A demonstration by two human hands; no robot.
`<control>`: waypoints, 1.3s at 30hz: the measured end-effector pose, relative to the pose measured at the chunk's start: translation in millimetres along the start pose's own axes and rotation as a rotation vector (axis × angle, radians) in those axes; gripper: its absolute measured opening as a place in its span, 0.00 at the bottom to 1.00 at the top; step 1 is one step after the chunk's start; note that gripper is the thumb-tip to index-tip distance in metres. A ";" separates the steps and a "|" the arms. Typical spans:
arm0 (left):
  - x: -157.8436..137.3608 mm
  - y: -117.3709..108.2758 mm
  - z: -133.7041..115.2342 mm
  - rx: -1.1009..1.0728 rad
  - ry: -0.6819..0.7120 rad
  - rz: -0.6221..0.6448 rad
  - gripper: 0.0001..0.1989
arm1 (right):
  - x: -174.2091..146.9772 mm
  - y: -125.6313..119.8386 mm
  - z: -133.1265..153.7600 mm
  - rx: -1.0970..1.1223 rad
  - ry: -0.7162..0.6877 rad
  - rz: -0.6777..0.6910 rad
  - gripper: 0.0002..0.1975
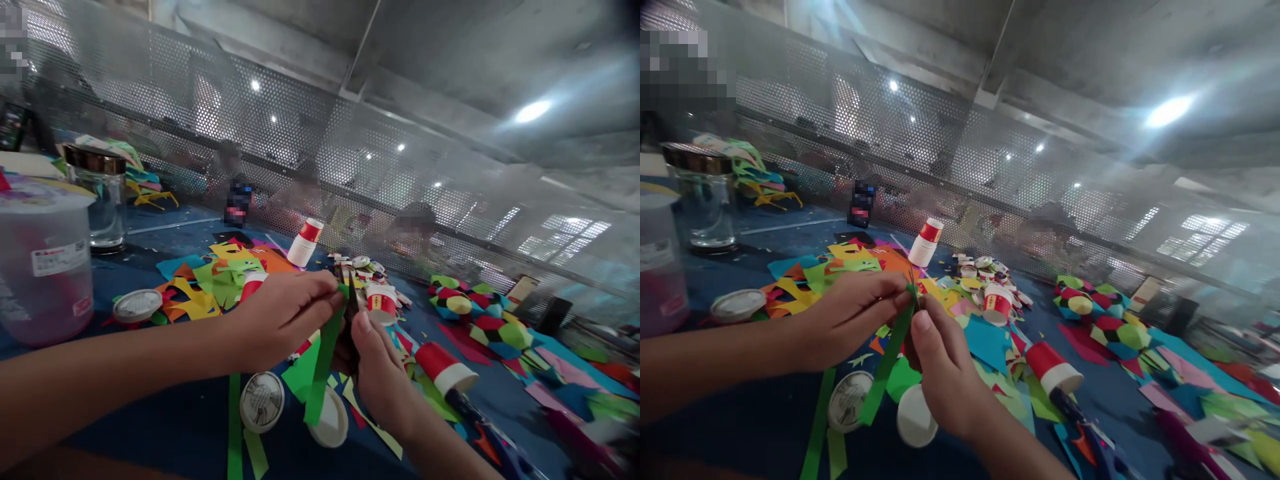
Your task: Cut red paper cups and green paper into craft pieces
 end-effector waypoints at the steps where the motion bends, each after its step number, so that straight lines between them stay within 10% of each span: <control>1: 0.0 0.0 -0.1 0.011 0.007 -0.011 0.14 | 0.3 0.1 -2.3 0.009 -0.002 0.014 0.34; 24: -9.4 9.9 10.2 -0.028 0.007 -0.036 0.14 | -3.0 2.4 -27.2 0.054 -0.071 0.190 0.26; 39: -10.5 13.3 13.8 -0.050 -0.027 0.030 0.14 | -2.1 -7.5 -52.1 0.116 -0.015 -0.105 0.26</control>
Point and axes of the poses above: each hand's wrist, its own x-axis towards the middle knuckle, its own y-axis out of the palm, z = x × y, the point moved 3 cm from there along x, towards the middle knuckle, and after that the axes turned 2 degrees about -x, right-handed, at the moved point
